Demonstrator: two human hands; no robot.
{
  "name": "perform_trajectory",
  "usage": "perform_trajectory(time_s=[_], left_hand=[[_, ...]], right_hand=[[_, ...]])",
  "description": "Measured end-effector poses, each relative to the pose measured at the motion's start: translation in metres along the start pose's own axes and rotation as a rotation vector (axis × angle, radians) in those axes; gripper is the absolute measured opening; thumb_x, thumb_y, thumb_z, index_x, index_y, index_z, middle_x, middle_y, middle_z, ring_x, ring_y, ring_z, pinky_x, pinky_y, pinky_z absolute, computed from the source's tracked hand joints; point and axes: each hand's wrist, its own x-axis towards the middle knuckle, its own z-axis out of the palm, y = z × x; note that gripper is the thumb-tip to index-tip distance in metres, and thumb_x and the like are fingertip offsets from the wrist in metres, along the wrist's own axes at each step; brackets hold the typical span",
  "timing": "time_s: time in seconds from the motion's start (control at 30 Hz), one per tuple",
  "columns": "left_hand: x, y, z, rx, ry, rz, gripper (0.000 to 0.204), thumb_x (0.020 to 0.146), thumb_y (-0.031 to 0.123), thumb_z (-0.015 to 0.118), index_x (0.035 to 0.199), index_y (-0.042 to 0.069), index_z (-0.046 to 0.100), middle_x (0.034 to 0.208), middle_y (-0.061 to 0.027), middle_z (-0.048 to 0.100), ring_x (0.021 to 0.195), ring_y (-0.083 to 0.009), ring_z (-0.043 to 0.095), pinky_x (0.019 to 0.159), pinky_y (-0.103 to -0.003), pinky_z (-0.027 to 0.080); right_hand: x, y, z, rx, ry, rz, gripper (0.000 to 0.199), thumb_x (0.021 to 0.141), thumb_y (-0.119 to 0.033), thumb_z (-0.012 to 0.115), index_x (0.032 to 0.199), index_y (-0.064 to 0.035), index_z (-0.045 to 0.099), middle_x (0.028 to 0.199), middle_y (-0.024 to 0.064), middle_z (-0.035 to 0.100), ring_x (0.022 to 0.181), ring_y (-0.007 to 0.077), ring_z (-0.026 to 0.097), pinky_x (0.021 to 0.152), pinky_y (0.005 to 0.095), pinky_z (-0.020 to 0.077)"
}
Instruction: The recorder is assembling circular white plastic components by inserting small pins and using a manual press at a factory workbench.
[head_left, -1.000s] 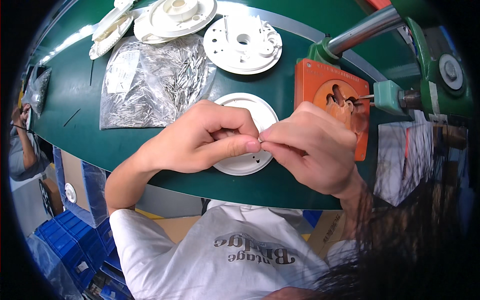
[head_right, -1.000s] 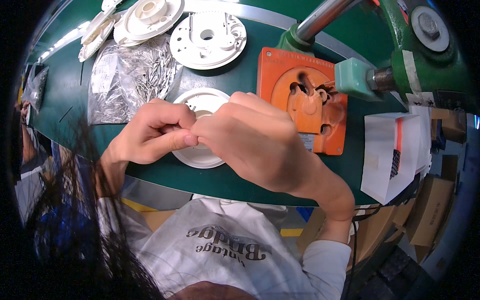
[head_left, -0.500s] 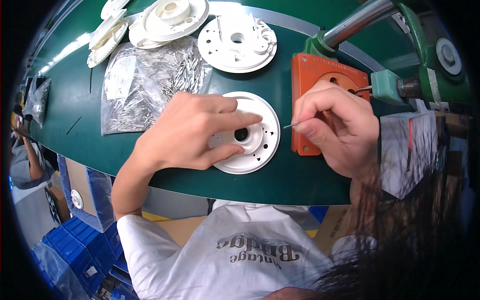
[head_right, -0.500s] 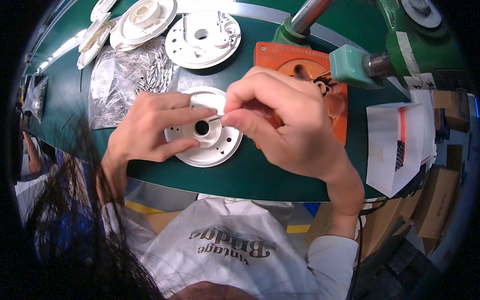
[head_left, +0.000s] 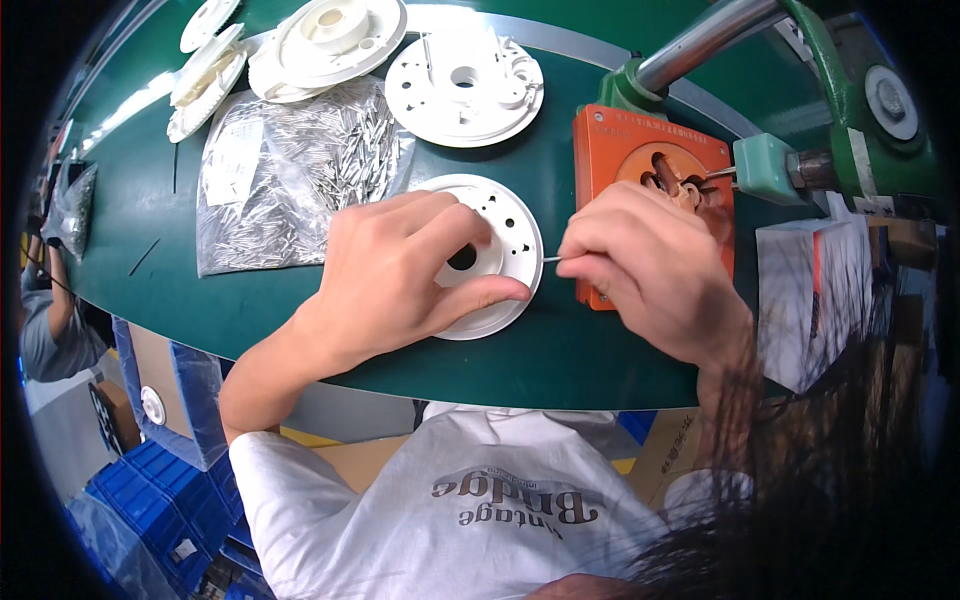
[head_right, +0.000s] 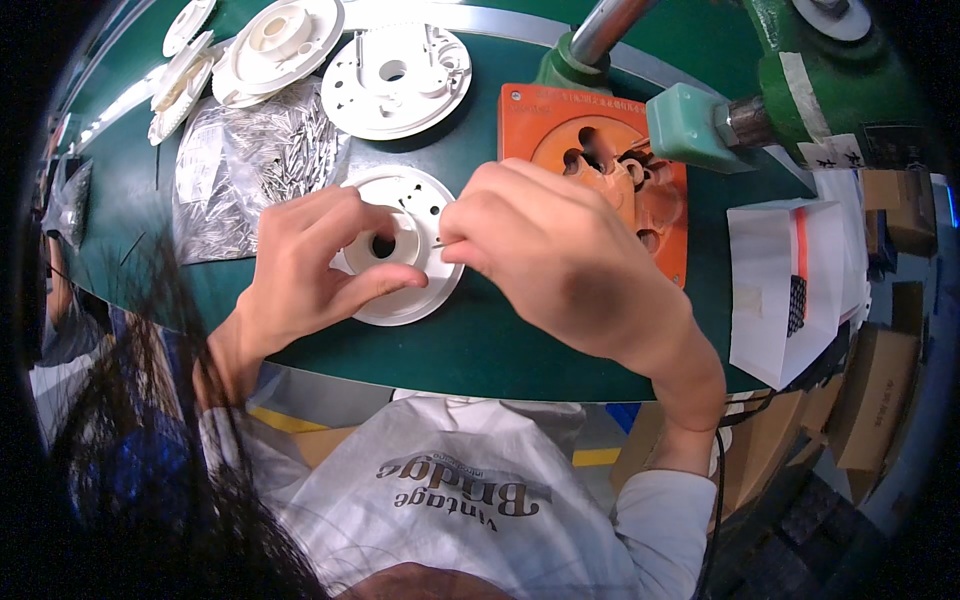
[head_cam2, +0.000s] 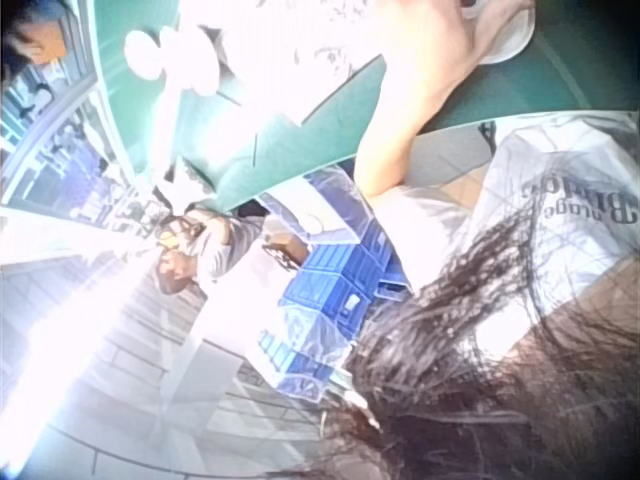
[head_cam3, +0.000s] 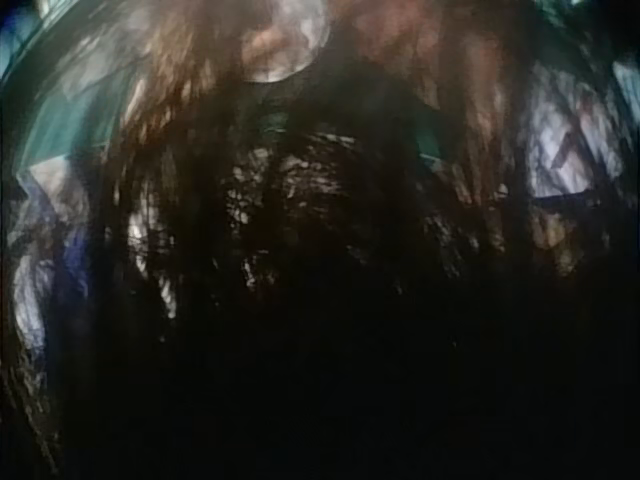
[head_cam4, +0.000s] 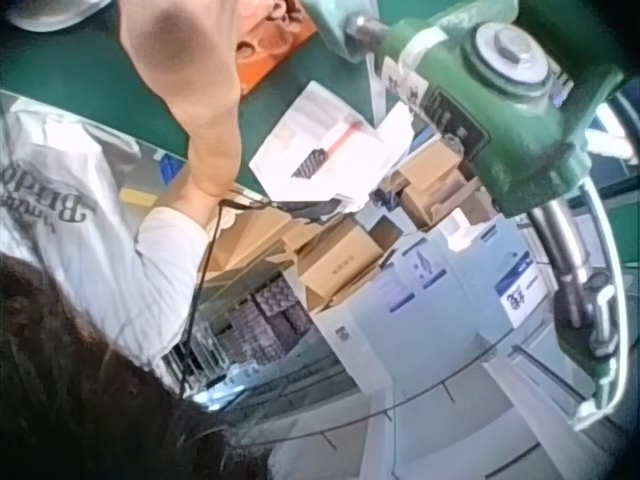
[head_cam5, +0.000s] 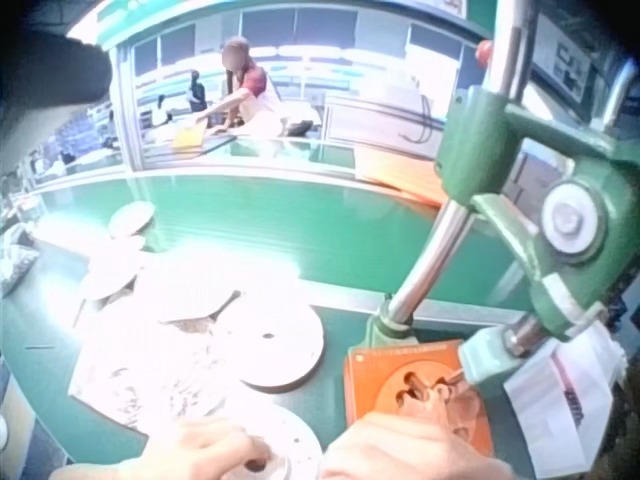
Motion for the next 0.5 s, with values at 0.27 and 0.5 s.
perform_trajectory(time_s=[0.27, 0.5], left_hand=[[-0.001, -0.008, 0.004, -0.132, -0.057, 0.225, 0.015, 0.080, 0.019, 0.076, 0.088, 0.008, 0.068, 0.065, -0.0028, 0.053, 0.056, -0.0219, 0.056, 0.047, -0.036, 0.041], [0.001, -0.012, -0.002, -0.223, -0.089, 0.265, 0.014, 0.082, 0.017, 0.074, 0.089, 0.006, 0.069, 0.064, -0.0034, 0.052, 0.055, -0.0224, 0.055, 0.046, -0.036, 0.040]], right_hand=[[0.006, -0.007, 0.022, 0.139, 0.083, -0.043, 0.017, 0.078, -0.006, 0.076, 0.086, -0.0031, 0.060, 0.080, 0.0081, 0.059, 0.070, 0.0268, 0.058, 0.060, 0.0353, 0.0477], [0.008, -0.015, 0.024, 0.287, 0.087, 0.111, 0.016, 0.079, -0.001, 0.078, 0.085, -0.0023, 0.063, 0.079, 0.0062, 0.060, 0.064, 0.0184, 0.057, 0.057, 0.0301, 0.0460]])
